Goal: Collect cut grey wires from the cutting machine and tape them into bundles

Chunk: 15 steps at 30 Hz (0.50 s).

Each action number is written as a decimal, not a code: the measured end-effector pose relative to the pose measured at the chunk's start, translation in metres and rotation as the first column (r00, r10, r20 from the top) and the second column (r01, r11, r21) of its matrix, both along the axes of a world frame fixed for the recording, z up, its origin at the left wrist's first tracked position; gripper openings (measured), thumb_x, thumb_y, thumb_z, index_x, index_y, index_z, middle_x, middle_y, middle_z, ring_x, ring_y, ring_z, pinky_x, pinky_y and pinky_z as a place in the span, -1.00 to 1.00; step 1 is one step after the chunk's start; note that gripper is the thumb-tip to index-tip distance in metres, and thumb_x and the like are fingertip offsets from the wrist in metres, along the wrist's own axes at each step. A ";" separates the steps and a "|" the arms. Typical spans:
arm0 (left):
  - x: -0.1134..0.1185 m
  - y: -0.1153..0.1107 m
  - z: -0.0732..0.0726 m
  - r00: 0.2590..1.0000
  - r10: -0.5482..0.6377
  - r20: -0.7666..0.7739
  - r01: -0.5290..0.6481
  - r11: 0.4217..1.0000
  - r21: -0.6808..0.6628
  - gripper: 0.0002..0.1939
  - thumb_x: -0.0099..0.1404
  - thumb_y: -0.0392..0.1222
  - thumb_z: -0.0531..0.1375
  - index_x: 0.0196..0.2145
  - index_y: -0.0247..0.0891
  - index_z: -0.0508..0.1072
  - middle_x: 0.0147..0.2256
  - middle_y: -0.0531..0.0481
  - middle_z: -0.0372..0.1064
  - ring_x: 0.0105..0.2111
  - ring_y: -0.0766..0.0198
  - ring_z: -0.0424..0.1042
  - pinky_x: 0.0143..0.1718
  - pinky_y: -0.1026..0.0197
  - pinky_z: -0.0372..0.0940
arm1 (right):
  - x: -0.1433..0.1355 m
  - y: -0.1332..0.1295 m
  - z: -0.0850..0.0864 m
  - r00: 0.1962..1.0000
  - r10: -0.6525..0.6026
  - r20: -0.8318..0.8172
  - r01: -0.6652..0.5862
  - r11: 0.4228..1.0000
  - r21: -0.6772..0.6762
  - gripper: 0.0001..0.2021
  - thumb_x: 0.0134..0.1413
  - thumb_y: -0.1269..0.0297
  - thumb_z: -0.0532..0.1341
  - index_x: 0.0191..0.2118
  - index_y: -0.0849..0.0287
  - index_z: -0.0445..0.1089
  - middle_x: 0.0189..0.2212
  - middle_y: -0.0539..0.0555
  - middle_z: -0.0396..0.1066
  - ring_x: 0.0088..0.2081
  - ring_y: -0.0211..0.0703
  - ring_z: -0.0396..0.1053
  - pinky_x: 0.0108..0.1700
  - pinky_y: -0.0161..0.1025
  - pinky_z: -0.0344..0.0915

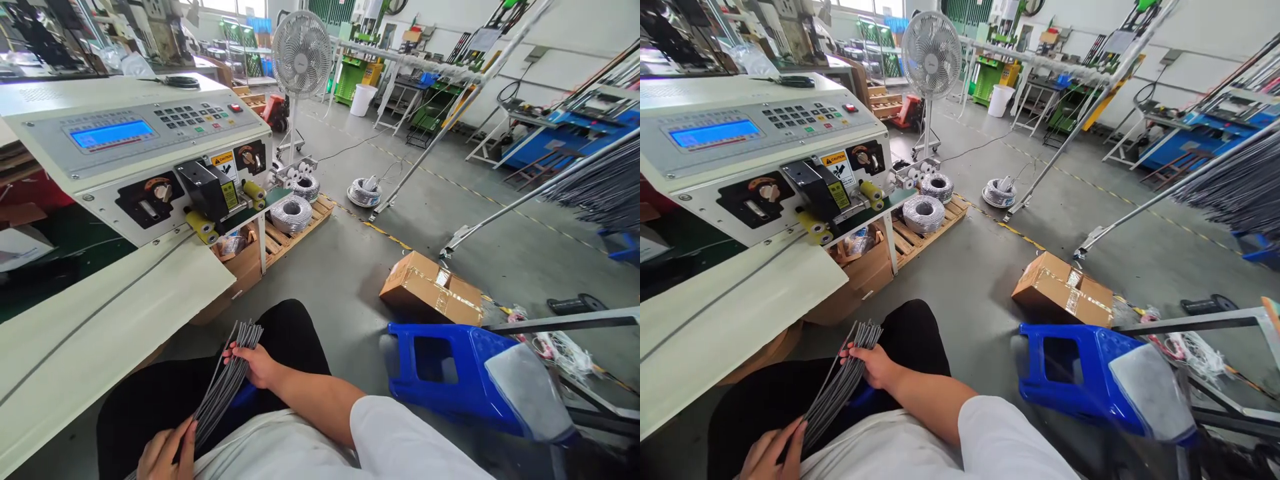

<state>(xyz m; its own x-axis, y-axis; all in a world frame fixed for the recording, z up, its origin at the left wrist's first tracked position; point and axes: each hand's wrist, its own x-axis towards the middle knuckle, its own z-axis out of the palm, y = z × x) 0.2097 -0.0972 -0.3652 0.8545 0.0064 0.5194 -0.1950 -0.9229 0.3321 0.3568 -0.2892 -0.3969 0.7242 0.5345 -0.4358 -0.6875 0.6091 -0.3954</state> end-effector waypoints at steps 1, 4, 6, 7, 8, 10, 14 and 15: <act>0.000 -0.001 0.001 1.000 -0.008 -0.024 0.008 1.000 0.001 -0.84 0.28 -0.11 0.20 -0.22 -0.12 0.55 -0.38 0.02 0.48 -0.40 0.24 0.44 -0.32 0.16 0.33 | 0.001 0.001 -0.001 1.000 -0.002 0.005 0.002 1.000 0.004 -0.58 -0.23 0.25 0.49 -0.19 0.25 0.44 -0.29 0.09 0.53 -0.28 -0.16 0.48 -0.10 -0.12 0.34; -0.001 -0.011 0.012 0.990 0.046 -0.131 -0.044 0.999 0.017 -0.81 0.32 -0.11 0.17 -0.21 -0.18 0.54 -0.32 -0.03 0.48 -0.32 0.20 0.44 -0.23 0.13 0.34 | 0.000 0.001 0.001 1.000 -0.002 0.015 0.002 1.000 -0.008 -0.61 -0.22 0.26 0.48 -0.22 0.26 0.44 -0.32 0.09 0.54 -0.32 -0.19 0.48 -0.12 -0.16 0.36; -0.003 -0.020 0.023 0.971 0.122 -0.206 -0.116 0.992 0.042 -0.78 0.35 -0.09 0.13 -0.24 -0.19 0.56 -0.33 -0.03 0.46 -0.33 0.21 0.42 -0.23 0.13 0.34 | -0.002 0.000 0.003 1.000 0.008 0.012 -0.007 0.999 -0.044 -0.61 -0.24 0.28 0.49 -0.24 0.25 0.44 -0.34 0.07 0.55 -0.33 -0.19 0.48 -0.12 -0.16 0.38; -0.003 -0.023 0.026 0.955 0.150 -0.254 -0.144 0.989 0.042 -0.76 0.35 -0.09 0.12 -0.23 -0.20 0.56 -0.31 -0.04 0.46 -0.30 0.20 0.42 -0.21 0.13 0.34 | -0.003 0.001 0.003 1.000 -0.001 0.003 0.001 0.997 -0.072 -0.61 -0.26 0.30 0.49 -0.23 0.23 0.44 -0.34 0.06 0.56 -0.33 -0.18 0.49 -0.12 -0.16 0.39; -0.003 -0.025 0.029 0.937 0.172 -0.305 -0.169 0.985 0.036 -0.75 0.36 -0.09 0.12 -0.21 -0.21 0.57 -0.29 -0.05 0.46 -0.27 0.20 0.41 -0.17 0.12 0.33 | -0.002 0.002 0.002 1.000 -0.007 -0.006 0.007 0.996 -0.093 -0.61 -0.24 0.30 0.48 -0.20 0.21 0.45 -0.33 0.05 0.57 -0.30 -0.17 0.50 -0.10 -0.16 0.39; -0.002 -0.022 0.029 0.909 0.215 -0.358 -0.219 0.975 0.031 -0.75 0.37 -0.11 0.12 -0.16 -0.17 0.57 -0.27 -0.05 0.44 -0.25 0.22 0.40 -0.13 0.13 0.31 | 0.000 0.006 -0.003 0.999 0.006 -0.035 -0.010 0.995 -0.103 -0.62 -0.20 0.30 0.46 -0.17 0.18 0.46 -0.29 0.03 0.58 -0.25 -0.15 0.52 -0.07 -0.15 0.40; -0.006 -0.017 0.027 0.885 0.264 -0.384 -0.259 0.964 0.066 -0.74 0.38 -0.15 0.10 -0.07 -0.05 0.55 -0.30 -0.02 0.40 -0.27 0.24 0.35 -0.16 0.15 0.27 | -0.001 0.011 -0.009 0.998 0.034 -0.058 -0.041 0.994 -0.106 -0.65 -0.17 0.30 0.45 -0.18 0.14 0.48 -0.26 0.02 0.59 -0.20 -0.15 0.53 -0.04 -0.17 0.41; -0.007 -0.018 0.026 0.884 0.267 -0.383 -0.261 0.963 0.069 -0.73 0.38 -0.16 0.10 -0.07 -0.03 0.55 -0.31 -0.02 0.40 -0.28 0.25 0.34 -0.16 0.15 0.27 | -0.002 0.011 -0.008 0.998 0.034 -0.058 -0.040 0.993 -0.110 -0.66 -0.17 0.30 0.45 -0.19 0.14 0.48 -0.26 0.01 0.59 -0.20 -0.15 0.53 -0.04 -0.17 0.41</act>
